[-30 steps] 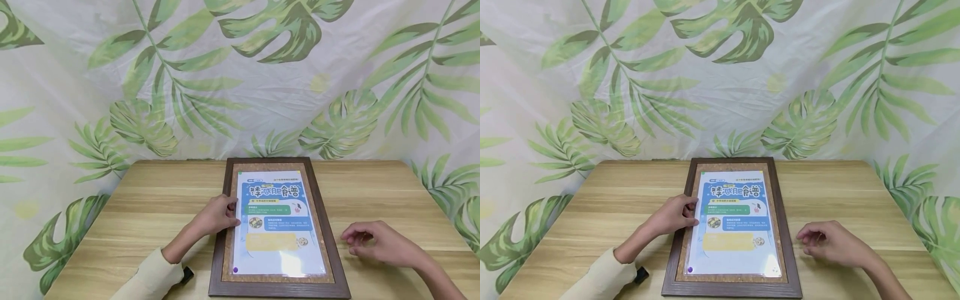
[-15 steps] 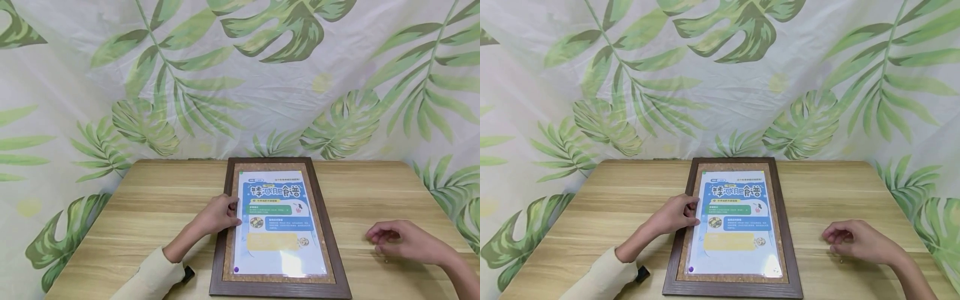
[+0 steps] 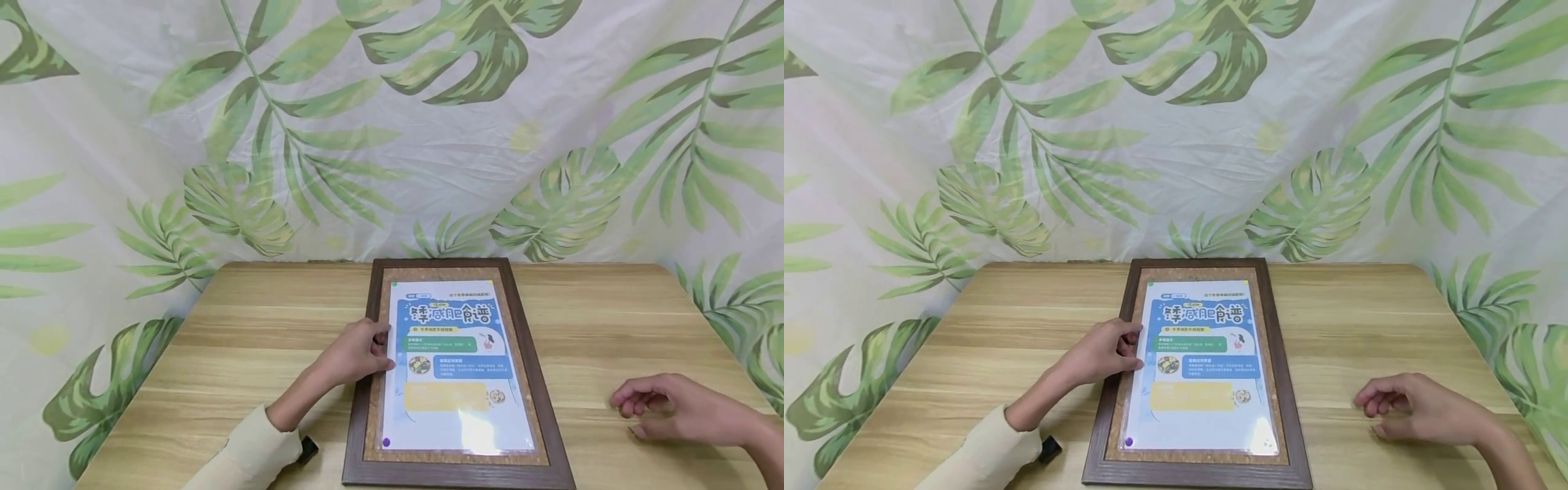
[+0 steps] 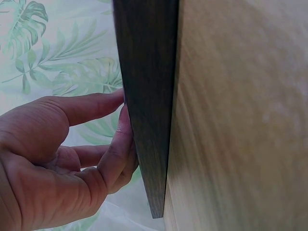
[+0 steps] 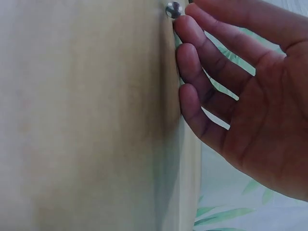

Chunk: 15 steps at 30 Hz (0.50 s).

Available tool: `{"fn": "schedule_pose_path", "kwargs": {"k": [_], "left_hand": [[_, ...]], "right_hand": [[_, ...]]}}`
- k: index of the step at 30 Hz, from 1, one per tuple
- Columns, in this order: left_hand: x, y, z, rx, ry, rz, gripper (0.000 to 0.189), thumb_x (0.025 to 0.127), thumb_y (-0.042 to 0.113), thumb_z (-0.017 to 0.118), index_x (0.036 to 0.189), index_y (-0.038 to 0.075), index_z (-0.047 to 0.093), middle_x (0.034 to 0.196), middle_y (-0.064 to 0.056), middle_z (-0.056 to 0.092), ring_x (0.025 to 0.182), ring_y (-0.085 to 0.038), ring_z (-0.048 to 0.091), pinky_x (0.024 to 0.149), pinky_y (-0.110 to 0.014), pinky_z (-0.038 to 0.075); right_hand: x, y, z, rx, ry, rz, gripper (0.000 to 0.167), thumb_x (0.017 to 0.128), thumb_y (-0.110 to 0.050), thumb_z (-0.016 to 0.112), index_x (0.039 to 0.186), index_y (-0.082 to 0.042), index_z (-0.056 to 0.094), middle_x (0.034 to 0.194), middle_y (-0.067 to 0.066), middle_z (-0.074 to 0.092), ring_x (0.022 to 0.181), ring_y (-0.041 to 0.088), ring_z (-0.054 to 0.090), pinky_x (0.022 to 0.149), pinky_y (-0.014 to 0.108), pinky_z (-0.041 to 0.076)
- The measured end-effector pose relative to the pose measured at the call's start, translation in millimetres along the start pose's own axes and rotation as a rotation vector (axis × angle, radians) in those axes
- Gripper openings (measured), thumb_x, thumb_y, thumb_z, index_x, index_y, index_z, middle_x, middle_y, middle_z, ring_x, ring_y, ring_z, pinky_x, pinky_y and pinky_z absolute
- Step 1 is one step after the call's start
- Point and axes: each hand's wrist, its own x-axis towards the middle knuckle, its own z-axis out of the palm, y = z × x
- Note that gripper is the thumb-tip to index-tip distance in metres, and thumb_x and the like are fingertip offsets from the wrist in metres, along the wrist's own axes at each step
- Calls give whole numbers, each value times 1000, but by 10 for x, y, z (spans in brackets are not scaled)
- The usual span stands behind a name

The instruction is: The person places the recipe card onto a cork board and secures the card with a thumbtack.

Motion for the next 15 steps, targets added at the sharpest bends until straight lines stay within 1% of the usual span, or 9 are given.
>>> {"fn": "schedule_pose_path", "kwargs": {"k": [5,10,15], "left_hand": [[10,-19,2,13,5,28,64,85,1,89,141,-12,62,106,-12,64,81,-13,61,64,-22,52],[11,-23,13,8,3,23,63,85,1,89,141,-12,63,104,-11,63,80,-12,61,63,-21,51],[8,-12,11,8,6,20,63,85,1,89,140,-12,63,104,-11,63,80,-12,61,63,-22,52]], "right_hand": [[-28,17,16,-29,8,7,35,92,7,78,123,-8,72,107,-6,75,96,3,68,76,21,56],[-77,11,54,-45,34,9,34,92,6,79,122,-10,72,104,-7,74,92,4,68,73,21,55],[-82,7,104,-84,76,-21,36,88,8,81,119,-10,73,99,-8,73,87,4,66,68,21,53]]}}
